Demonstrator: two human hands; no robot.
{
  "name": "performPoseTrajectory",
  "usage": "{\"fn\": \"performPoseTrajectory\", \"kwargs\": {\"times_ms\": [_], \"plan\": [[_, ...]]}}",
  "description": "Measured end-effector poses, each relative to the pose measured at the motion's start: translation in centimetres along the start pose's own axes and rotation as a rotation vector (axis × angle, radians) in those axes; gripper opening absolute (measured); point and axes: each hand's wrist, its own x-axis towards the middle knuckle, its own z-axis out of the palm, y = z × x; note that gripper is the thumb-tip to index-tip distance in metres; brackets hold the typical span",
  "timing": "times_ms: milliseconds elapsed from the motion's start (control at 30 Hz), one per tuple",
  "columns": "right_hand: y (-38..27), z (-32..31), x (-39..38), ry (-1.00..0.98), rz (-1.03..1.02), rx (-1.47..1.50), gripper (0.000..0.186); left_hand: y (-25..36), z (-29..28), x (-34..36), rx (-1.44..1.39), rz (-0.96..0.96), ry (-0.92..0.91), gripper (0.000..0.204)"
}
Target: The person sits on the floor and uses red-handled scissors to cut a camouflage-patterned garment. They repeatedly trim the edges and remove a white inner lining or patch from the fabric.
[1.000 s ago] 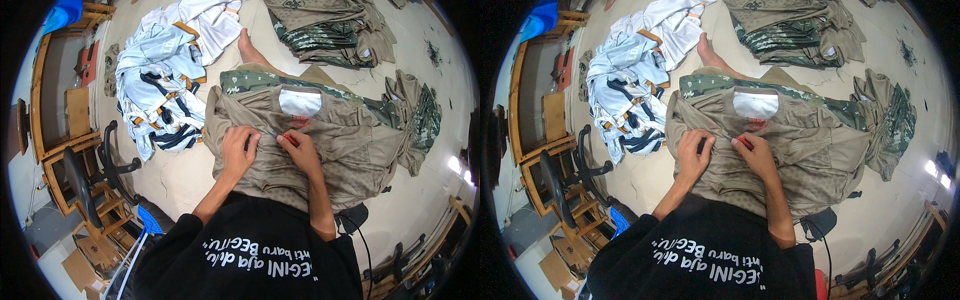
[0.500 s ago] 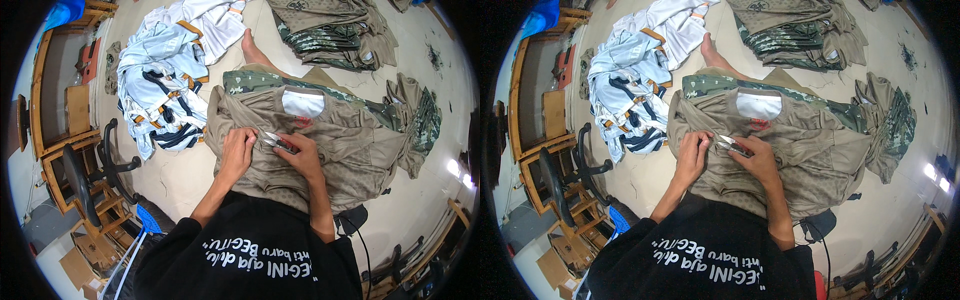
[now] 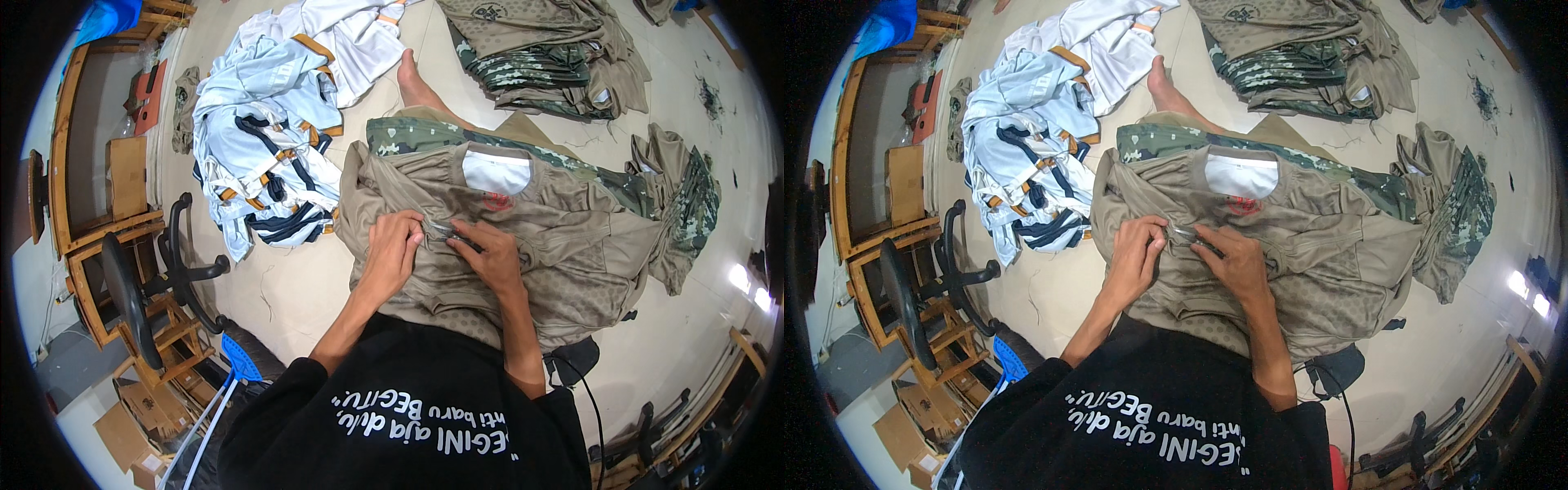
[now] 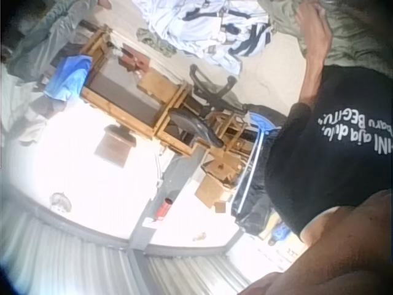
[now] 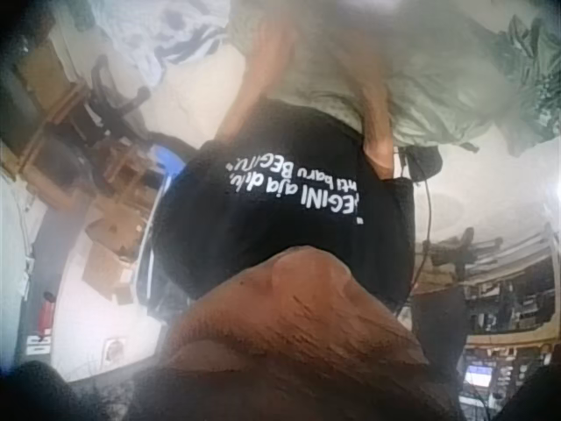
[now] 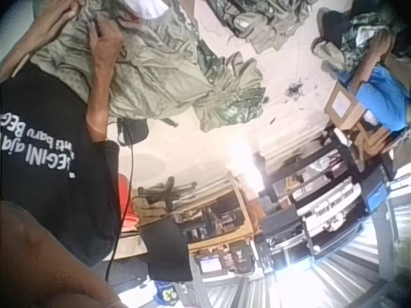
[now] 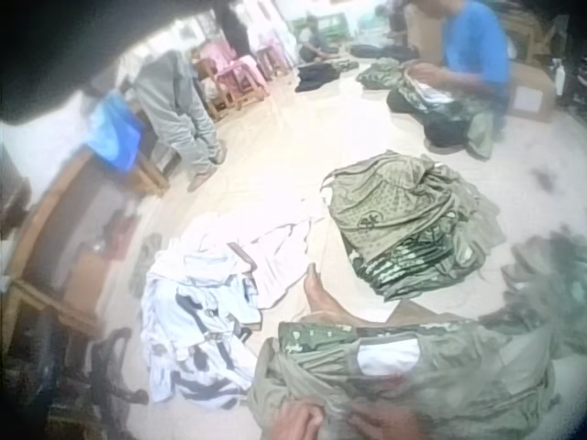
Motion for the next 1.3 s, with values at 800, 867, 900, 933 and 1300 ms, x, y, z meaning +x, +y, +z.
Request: {"fn": "performPoseTrajectory", "kwargs": {"times_ms": [800, 867, 900, 933, 1300], "plan": [[-2.1, -10.5, -5.0, 0.543, 0.416, -0.190, 0.025, 4.3, -1.9, 1.5, 0.047, 0.201, -0.041, 0.010], [-2.2, -8.8, -5.4, 0.493, 0.461, -0.298, 0.030, 5.6, 1.5, 4.3, -0.096, 0.311, -0.024, 0.015], [-2.5, -8.3, -5.4, 0.472, 0.491, -0.368, 0.030, 5.7, 3.3, 5.3, -0.139, 0.317, -0.035, 0.017], [-2.7, -7.9, -5.5, 0.448, 0.523, -0.438, 0.031, 5.7, 5.0, 5.9, -0.181, 0.321, -0.048, 0.018], [-1.6, -7.6, -6.1, 0.451, 0.582, -0.554, 0.036, 5.0, 12.9, 7.4, -0.177, 0.462, -0.240, 0.020]]}}
